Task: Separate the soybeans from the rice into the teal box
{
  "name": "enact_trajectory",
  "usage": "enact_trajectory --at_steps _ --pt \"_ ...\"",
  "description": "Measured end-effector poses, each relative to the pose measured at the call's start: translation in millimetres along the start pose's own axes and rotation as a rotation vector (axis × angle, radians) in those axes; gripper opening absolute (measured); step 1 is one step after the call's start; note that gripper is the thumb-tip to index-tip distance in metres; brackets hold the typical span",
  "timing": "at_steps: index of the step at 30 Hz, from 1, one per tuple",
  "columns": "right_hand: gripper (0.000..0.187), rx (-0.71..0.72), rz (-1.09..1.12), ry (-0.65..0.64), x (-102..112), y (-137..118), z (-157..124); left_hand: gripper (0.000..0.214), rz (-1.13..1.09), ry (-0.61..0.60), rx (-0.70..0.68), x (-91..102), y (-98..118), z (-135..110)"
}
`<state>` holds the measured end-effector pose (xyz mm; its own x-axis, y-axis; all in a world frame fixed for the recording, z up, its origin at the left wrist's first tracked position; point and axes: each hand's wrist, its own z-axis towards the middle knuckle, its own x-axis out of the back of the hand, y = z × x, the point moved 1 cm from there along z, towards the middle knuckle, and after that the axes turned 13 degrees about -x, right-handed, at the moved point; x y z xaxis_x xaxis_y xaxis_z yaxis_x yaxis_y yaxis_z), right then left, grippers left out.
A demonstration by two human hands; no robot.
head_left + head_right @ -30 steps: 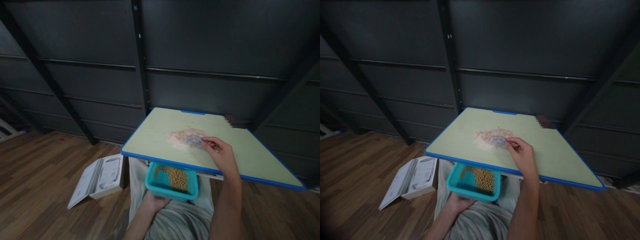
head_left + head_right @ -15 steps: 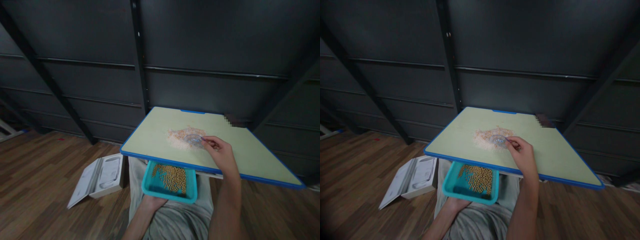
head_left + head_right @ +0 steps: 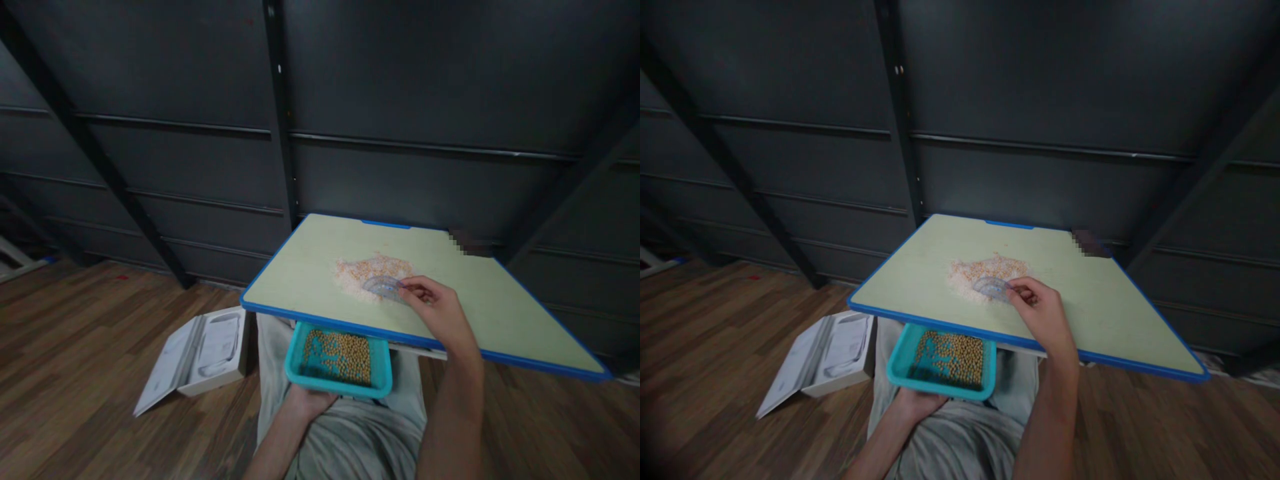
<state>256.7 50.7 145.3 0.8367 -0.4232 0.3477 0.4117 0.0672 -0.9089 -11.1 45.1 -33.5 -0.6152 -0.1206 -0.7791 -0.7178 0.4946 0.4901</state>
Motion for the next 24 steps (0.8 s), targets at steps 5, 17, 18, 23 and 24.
enact_trajectory --at_steps 5,17,18,23,24 --pt "0.022 0.0 0.011 -0.015 -0.1 0.7 1.0 0.043 -0.013 0.016 0.003 -0.3 -1.1 0.5" --pt "0.02 -0.001 0.013 -0.076 0.0 -4.6 0.0 0.045 -0.048 -0.04 -0.005 -2.6 0.2 0.2" --pt "0.02 0.003 0.015 -0.079 0.2 -4.7 0.0 0.047 -0.037 -0.045 -0.006 -2.5 0.2 0.2" --pt "0.019 0.013 0.013 -0.054 0.5 -6.5 0.4 0.051 -0.004 -0.055 -0.021 -1.5 0.7 -0.3" --pt "0.019 0.011 0.009 -0.062 0.4 -7.1 0.3 0.051 0.001 -0.054 -0.021 -1.8 1.0 -0.6"
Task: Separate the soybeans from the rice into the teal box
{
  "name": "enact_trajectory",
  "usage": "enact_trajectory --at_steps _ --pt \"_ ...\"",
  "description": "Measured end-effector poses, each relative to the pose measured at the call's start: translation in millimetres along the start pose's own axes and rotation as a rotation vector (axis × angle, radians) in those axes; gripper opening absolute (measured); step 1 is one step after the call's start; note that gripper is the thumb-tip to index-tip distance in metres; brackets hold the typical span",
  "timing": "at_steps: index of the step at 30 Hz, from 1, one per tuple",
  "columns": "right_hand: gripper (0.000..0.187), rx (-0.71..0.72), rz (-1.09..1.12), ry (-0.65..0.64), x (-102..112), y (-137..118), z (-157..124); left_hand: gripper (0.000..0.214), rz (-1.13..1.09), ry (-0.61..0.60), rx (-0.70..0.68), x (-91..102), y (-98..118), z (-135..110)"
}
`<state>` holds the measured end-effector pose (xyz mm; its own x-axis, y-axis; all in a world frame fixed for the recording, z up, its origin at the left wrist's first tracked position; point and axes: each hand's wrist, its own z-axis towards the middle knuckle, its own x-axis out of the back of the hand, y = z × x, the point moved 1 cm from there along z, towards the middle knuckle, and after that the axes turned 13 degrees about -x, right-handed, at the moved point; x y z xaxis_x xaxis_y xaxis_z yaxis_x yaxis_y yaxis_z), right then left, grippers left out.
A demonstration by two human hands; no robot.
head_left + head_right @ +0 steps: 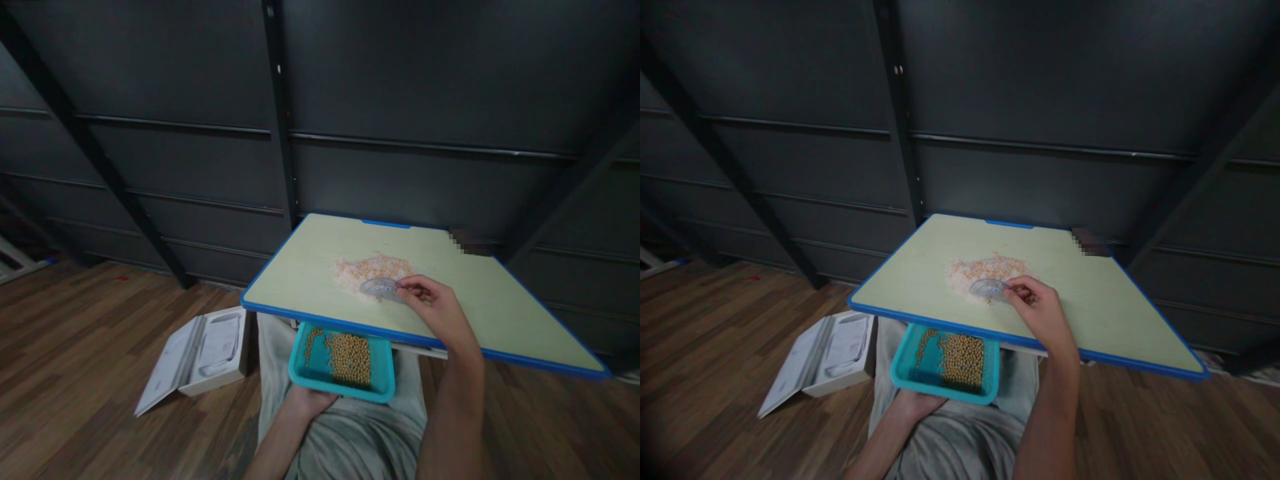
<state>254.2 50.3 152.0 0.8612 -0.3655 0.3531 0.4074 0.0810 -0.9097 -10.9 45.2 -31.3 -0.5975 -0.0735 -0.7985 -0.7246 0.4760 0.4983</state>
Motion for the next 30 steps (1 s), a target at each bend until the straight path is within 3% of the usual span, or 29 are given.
enact_trajectory --at_steps 8,19,30 --pt "0.019 0.014 -0.016 -0.066 0.7 -0.1 -2.1 0.069 0.073 0.021 0.019 -9.8 4.1 -5.3" --pt "0.017 0.012 -0.015 -0.105 -0.5 -1.7 -4.2 0.059 0.024 -0.038 0.011 7.4 -3.6 4.4" --pt "0.013 0.071 -0.048 -0.177 0.3 -6.5 -8.8 0.052 0.05 0.037 0.002 -1.2 0.5 -0.4"
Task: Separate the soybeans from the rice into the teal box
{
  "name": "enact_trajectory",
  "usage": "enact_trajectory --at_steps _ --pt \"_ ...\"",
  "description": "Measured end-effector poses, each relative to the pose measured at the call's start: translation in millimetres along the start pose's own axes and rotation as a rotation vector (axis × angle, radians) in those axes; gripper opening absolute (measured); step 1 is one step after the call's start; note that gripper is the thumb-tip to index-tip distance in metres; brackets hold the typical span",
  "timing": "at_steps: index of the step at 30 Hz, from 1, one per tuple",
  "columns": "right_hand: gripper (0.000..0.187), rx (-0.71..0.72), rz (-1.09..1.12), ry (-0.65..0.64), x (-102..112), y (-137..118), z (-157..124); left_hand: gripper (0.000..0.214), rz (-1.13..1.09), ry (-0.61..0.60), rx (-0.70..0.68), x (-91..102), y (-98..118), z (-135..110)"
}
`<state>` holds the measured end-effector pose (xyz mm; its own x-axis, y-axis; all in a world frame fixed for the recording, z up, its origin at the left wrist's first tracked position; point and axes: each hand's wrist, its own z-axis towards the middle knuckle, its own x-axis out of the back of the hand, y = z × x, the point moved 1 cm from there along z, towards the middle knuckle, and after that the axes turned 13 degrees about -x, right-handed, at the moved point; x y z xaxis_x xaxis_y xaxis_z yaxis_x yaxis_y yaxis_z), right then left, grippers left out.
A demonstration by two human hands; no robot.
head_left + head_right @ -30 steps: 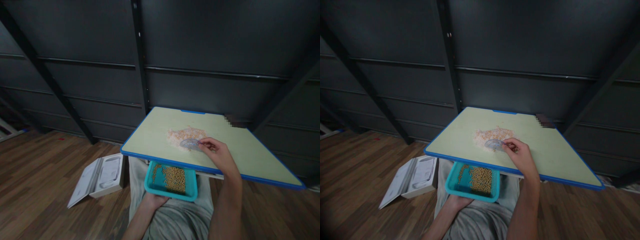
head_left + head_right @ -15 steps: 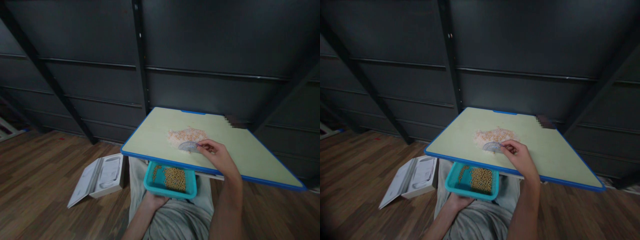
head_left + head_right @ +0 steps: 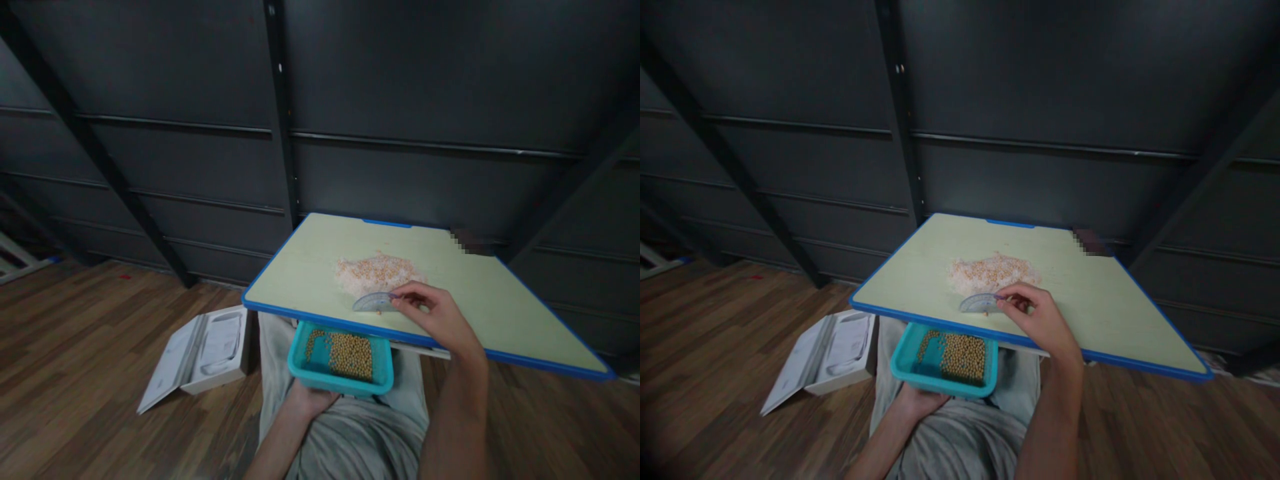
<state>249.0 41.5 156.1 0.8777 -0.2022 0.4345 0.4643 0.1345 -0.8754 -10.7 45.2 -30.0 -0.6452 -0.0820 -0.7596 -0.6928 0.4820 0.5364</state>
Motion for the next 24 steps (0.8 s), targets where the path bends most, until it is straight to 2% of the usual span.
enact_trajectory --at_steps 8,17,24 --pt "0.013 0.01 0.002 -0.016 -0.1 -2.8 -2.8 0.059 -0.011 0.002 0.016 0.5 0.8 0.0" --pt "0.013 -0.01 0.024 -0.047 -0.4 -4.6 -6.7 0.062 -0.033 -0.062 -0.002 -3.2 -0.5 1.0" --pt "0.012 -0.042 0.02 -0.085 -0.8 -5.4 -7.4 0.054 -0.043 -0.016 0.027 1.2 -1.5 3.0"
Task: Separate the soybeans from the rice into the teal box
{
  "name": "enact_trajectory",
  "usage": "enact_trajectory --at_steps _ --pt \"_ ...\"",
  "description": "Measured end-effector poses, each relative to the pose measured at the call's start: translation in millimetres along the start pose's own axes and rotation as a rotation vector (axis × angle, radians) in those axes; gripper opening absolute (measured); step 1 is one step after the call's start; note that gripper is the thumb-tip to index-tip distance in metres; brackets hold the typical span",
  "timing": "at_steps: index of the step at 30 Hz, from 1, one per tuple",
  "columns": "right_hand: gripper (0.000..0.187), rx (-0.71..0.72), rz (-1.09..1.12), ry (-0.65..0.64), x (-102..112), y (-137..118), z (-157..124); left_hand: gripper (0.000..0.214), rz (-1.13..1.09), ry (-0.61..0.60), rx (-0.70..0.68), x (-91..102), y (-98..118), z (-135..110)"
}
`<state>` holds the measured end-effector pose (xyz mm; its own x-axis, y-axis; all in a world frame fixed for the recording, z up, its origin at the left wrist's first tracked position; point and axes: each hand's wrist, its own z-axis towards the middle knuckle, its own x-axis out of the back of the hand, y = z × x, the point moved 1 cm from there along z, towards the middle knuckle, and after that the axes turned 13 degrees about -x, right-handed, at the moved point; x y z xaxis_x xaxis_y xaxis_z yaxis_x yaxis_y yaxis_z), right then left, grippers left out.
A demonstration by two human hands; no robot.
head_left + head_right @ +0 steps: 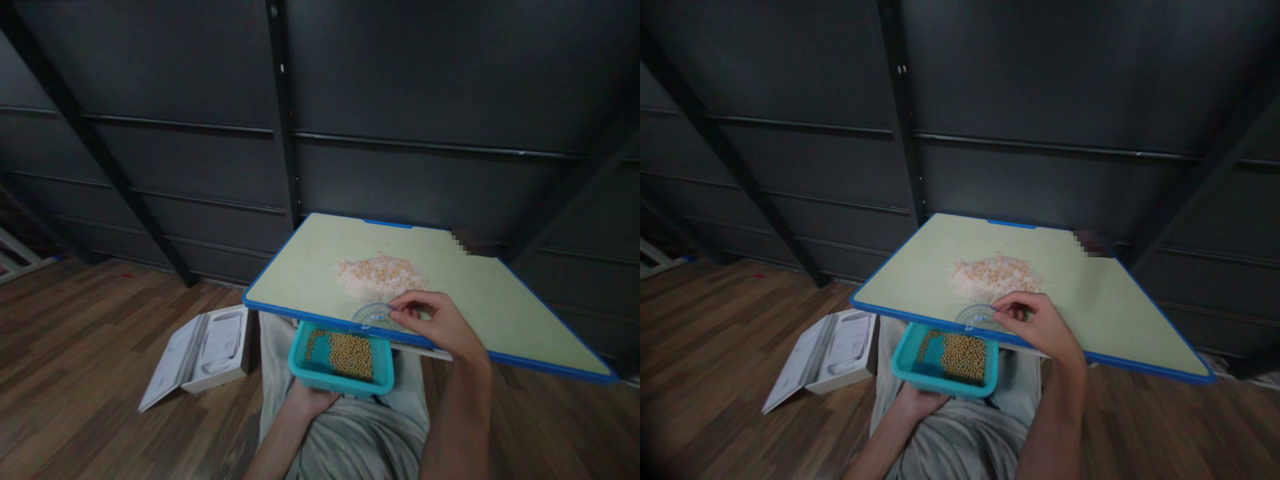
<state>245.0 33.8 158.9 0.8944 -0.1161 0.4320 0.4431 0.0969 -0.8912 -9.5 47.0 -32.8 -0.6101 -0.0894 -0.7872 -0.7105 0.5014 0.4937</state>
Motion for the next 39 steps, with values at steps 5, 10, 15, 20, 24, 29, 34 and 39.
enact_trajectory --at_steps 5,10,15,20,24,29,34,39 --pt "0.015 -0.001 0.006 0.028 0.2 2.1 6.0 0.055 0.005 -0.031 -0.012 2.2 -0.1 -0.4" --pt "0.021 -0.032 0.012 0.203 -0.9 7.9 15.1 0.054 0.015 -0.036 0.006 -0.9 1.4 -3.0" --pt "0.029 -0.02 -0.002 0.317 -0.6 13.8 19.4 0.062 -0.005 -0.046 -0.005 -4.2 2.7 -3.6" --pt "0.032 -0.013 0.022 0.375 1.5 19.9 20.9 0.047 0.006 -0.047 0.012 0.3 1.1 -0.6" --pt "0.034 -0.016 0.055 0.442 4.9 23.1 21.5 0.05 -0.02 -0.068 -0.008 3.2 -0.6 0.6" --pt "0.033 -0.031 0.108 0.518 8.7 25.2 22.0 0.054 -0.012 -0.047 -0.011 2.1 -0.4 -1.2" --pt "0.033 -0.053 0.132 0.574 10.0 26.2 22.0 0.055 -0.004 -0.026 0.001 -2.2 1.4 -2.9" --pt "0.032 -0.073 0.136 0.54 9.3 24.4 22.3 0.05 -0.005 -0.035 0.007 -3.5 1.2 -2.1"
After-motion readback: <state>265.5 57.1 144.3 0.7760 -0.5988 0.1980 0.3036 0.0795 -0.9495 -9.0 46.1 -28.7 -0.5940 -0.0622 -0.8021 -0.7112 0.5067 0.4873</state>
